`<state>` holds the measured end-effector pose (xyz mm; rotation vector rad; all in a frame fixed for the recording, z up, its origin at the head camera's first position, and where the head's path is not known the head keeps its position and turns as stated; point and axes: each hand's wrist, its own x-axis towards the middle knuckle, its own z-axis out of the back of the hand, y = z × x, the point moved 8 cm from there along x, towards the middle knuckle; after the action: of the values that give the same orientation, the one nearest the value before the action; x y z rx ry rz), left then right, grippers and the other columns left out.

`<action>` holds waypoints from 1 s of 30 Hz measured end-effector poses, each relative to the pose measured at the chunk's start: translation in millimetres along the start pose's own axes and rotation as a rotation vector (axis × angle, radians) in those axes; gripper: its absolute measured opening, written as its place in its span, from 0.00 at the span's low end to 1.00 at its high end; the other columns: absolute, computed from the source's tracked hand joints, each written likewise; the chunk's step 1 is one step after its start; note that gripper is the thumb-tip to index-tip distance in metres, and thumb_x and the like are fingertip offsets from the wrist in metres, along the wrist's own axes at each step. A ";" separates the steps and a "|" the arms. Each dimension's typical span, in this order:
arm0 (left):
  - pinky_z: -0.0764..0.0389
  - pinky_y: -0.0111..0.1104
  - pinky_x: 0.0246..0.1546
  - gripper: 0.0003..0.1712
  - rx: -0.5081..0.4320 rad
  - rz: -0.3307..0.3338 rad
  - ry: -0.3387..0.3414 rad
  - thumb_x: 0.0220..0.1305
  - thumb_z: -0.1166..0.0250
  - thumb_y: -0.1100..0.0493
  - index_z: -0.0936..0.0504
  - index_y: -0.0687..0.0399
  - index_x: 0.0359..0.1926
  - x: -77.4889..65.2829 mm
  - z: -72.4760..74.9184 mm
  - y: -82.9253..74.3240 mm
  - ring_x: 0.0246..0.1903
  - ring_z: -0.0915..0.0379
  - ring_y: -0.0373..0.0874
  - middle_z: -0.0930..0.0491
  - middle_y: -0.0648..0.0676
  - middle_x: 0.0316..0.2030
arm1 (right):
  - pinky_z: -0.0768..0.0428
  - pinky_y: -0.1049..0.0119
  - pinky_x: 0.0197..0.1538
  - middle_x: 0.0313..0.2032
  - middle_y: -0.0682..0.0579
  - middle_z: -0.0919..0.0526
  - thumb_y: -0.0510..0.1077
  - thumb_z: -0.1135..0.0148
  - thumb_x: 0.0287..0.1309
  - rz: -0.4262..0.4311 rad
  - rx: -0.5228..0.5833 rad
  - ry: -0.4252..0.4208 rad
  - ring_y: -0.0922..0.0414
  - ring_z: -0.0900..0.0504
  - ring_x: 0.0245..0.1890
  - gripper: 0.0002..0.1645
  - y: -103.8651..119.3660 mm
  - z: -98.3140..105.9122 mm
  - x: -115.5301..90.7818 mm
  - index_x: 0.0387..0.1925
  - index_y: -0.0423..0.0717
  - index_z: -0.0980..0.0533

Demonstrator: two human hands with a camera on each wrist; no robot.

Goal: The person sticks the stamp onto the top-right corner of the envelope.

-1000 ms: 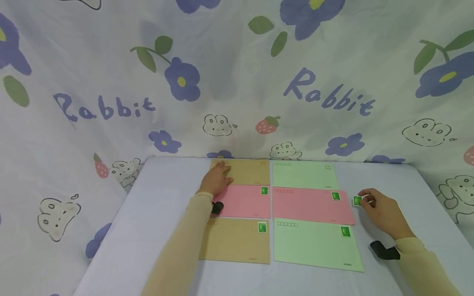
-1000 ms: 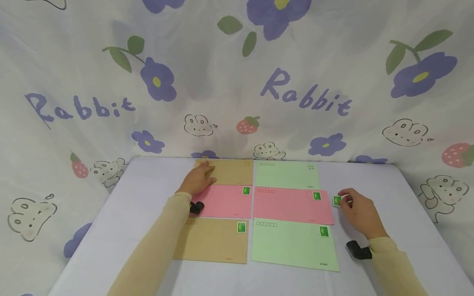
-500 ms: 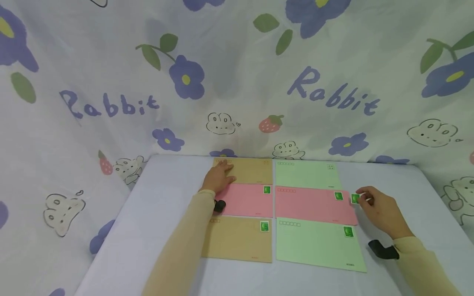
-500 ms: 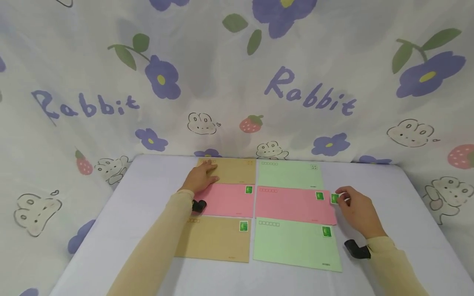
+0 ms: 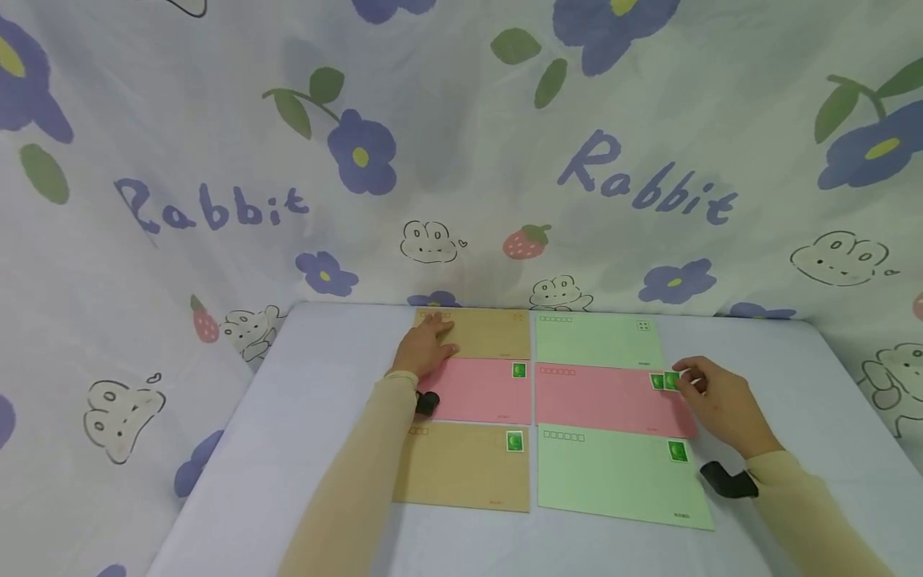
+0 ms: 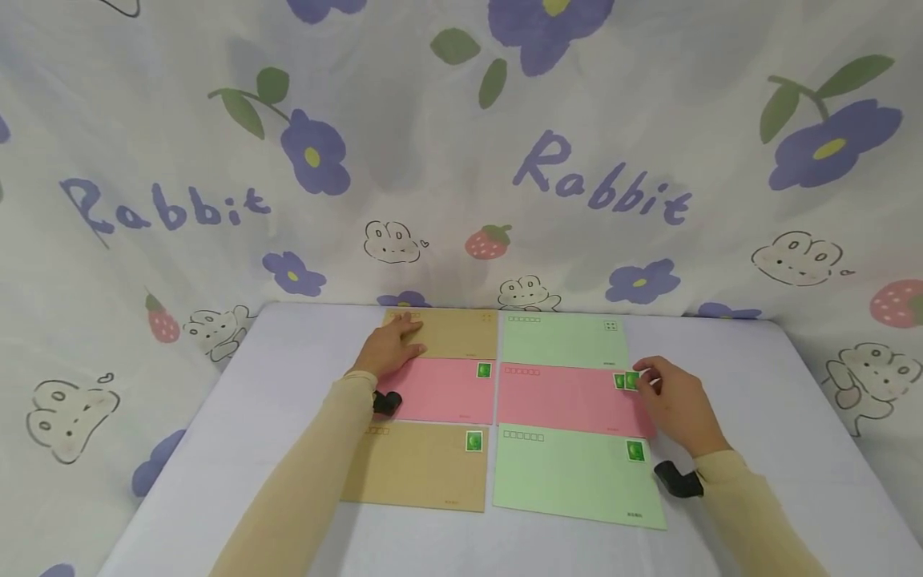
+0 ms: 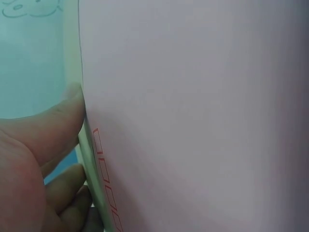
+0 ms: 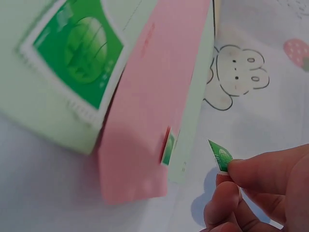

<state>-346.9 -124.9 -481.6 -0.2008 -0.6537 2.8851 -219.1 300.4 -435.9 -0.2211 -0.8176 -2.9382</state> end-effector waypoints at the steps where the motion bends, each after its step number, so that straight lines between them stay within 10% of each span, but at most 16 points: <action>1: 0.44 0.48 0.65 0.32 0.001 0.002 0.000 0.60 0.38 0.47 0.31 0.49 0.64 0.0 -0.1 0.1 0.67 0.50 0.58 0.46 0.56 0.69 | 0.28 0.69 0.21 0.33 0.47 0.20 0.45 0.48 0.64 0.007 0.003 -0.001 0.54 0.25 0.28 0.14 1.8 -0.4 1.3 0.47 0.41 0.28; 30: 0.47 0.48 0.66 0.32 -0.057 0.041 -0.001 0.59 0.36 0.49 0.31 0.48 0.64 -0.8 0.7 0.5 0.68 0.53 0.55 0.46 0.55 0.69 | 0.24 0.67 0.29 0.32 0.50 0.20 0.42 0.46 0.62 0.123 0.141 -0.028 0.56 0.22 0.29 0.12 36.6 -19.3 27.7 0.45 0.42 0.25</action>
<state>-346.4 -125.7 -481.1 -0.2230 -0.7405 2.9077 -244.3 258.0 -429.3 -0.2914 -0.9727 -2.7558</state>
